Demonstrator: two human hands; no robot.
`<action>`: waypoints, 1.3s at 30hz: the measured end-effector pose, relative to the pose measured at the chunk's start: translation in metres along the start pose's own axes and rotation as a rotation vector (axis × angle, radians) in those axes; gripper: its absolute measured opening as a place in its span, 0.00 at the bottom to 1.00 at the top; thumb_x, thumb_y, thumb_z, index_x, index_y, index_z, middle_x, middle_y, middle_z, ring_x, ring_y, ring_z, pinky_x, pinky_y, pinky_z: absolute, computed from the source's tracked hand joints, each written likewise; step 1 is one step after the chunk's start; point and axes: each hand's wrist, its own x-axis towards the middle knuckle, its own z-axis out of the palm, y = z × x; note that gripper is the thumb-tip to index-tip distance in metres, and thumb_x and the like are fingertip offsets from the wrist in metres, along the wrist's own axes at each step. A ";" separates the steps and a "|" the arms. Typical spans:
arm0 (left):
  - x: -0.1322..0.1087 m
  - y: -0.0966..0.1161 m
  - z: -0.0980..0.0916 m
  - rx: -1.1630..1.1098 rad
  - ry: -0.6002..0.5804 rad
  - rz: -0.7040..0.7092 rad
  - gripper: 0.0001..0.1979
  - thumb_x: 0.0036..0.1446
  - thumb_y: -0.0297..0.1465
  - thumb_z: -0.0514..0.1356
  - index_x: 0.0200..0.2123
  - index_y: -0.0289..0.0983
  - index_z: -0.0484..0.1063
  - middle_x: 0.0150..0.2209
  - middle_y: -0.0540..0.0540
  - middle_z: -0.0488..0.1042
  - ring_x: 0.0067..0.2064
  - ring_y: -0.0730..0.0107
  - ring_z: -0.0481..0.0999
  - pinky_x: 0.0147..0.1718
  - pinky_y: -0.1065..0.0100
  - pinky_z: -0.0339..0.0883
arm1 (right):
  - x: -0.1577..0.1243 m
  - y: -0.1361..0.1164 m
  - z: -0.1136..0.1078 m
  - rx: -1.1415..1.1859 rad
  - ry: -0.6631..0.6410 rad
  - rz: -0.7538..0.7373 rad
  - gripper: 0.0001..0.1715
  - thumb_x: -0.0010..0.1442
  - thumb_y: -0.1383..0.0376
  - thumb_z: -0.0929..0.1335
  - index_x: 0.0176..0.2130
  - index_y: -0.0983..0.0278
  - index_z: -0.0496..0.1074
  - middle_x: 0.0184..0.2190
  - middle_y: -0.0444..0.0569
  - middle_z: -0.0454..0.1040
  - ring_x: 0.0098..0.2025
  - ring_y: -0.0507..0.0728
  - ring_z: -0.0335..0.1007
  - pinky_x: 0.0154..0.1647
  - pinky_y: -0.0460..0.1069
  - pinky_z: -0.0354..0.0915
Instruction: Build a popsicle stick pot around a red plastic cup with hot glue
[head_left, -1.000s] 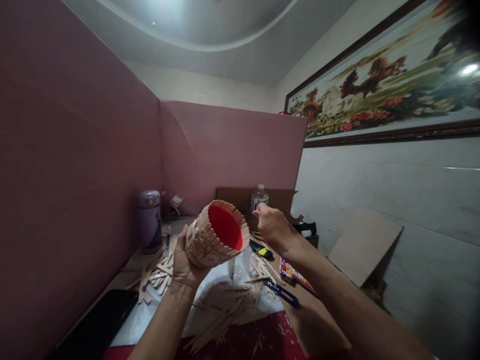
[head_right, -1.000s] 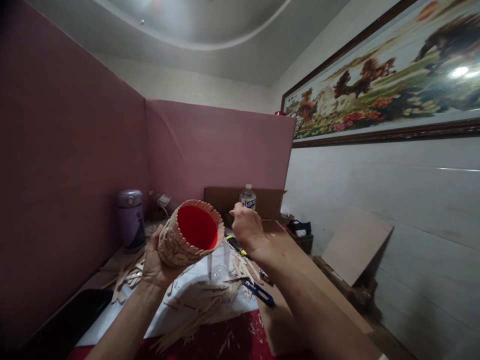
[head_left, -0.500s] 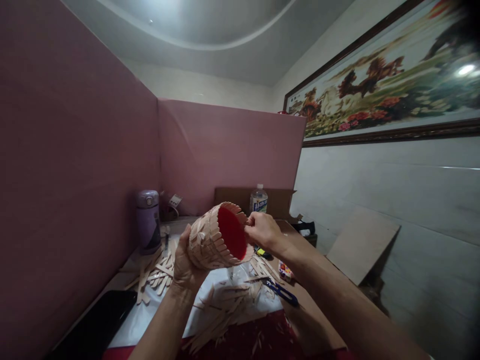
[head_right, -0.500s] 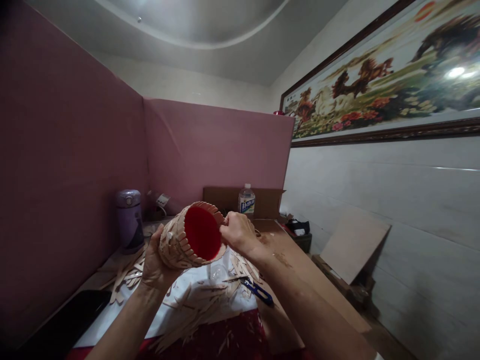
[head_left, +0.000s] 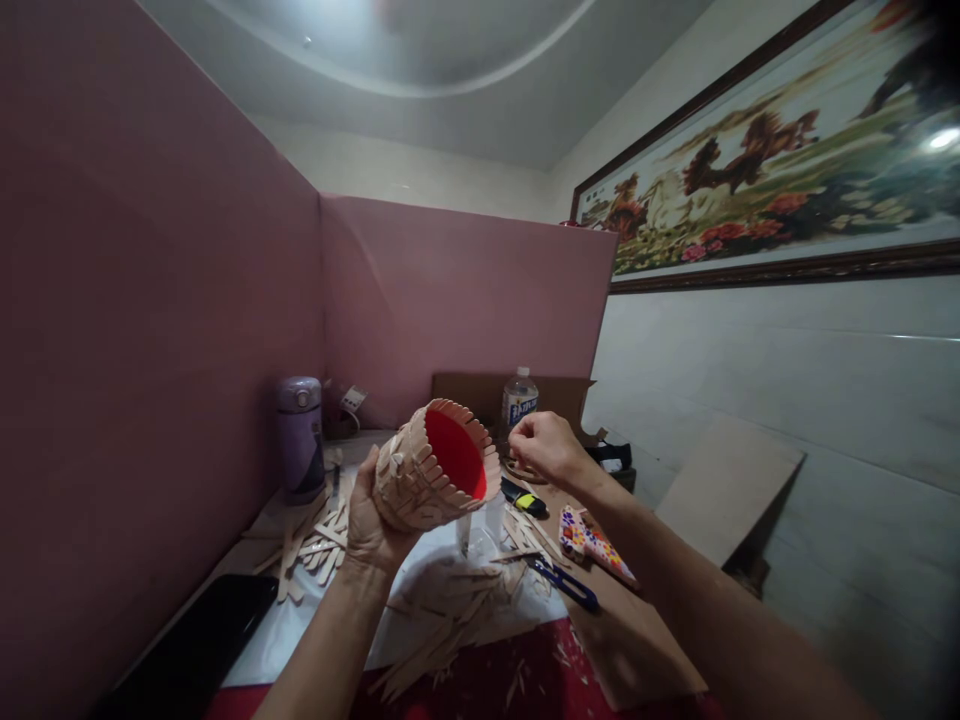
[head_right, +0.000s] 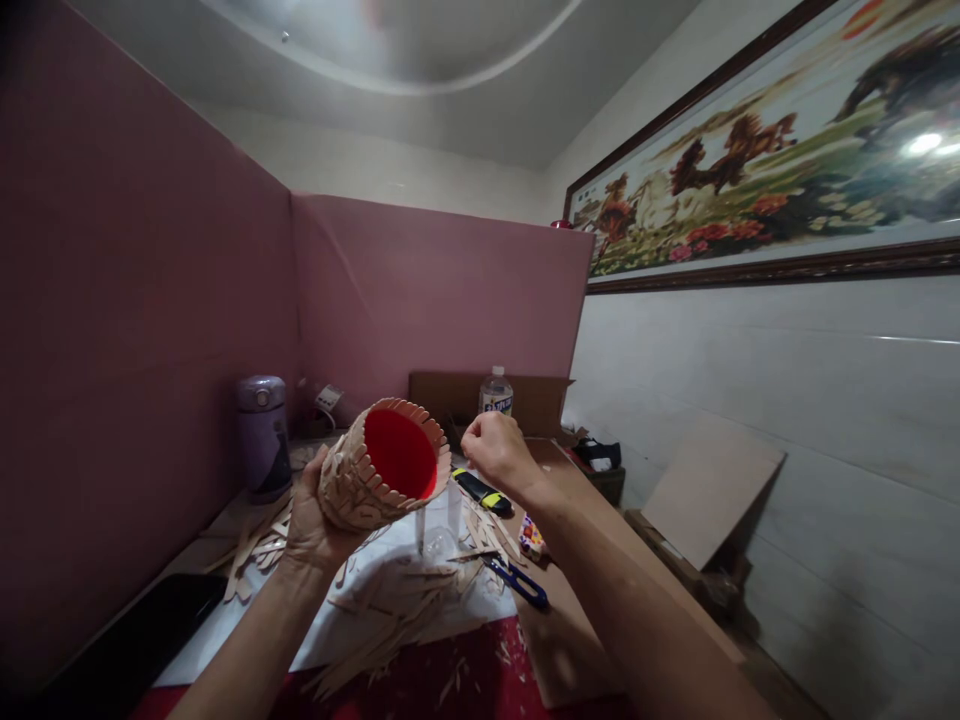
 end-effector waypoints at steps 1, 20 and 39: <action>0.000 0.000 -0.001 -0.002 -0.020 -0.011 0.27 0.58 0.42 0.53 0.59 0.37 0.65 0.53 0.33 0.73 0.56 0.41 0.69 0.55 0.33 0.53 | 0.000 0.001 0.001 0.001 0.011 -0.004 0.12 0.45 0.72 0.63 0.18 0.65 0.75 0.16 0.47 0.74 0.22 0.51 0.69 0.23 0.43 0.56; 0.002 0.000 -0.008 -0.020 -0.093 -0.103 0.30 0.57 0.46 0.53 0.59 0.37 0.65 0.55 0.33 0.71 0.58 0.37 0.66 0.55 0.30 0.49 | 0.009 0.016 0.003 0.072 0.307 0.015 0.11 0.56 0.65 0.59 0.27 0.63 0.68 0.24 0.47 0.72 0.27 0.53 0.65 0.28 0.46 0.55; 0.000 -0.005 0.000 0.008 0.065 -0.065 0.31 0.58 0.43 0.54 0.62 0.36 0.60 0.54 0.34 0.73 0.56 0.45 0.69 0.58 0.40 0.53 | -0.014 -0.003 0.003 -0.296 0.014 -0.420 0.06 0.54 0.70 0.68 0.30 0.61 0.76 0.35 0.46 0.72 0.35 0.52 0.67 0.31 0.45 0.58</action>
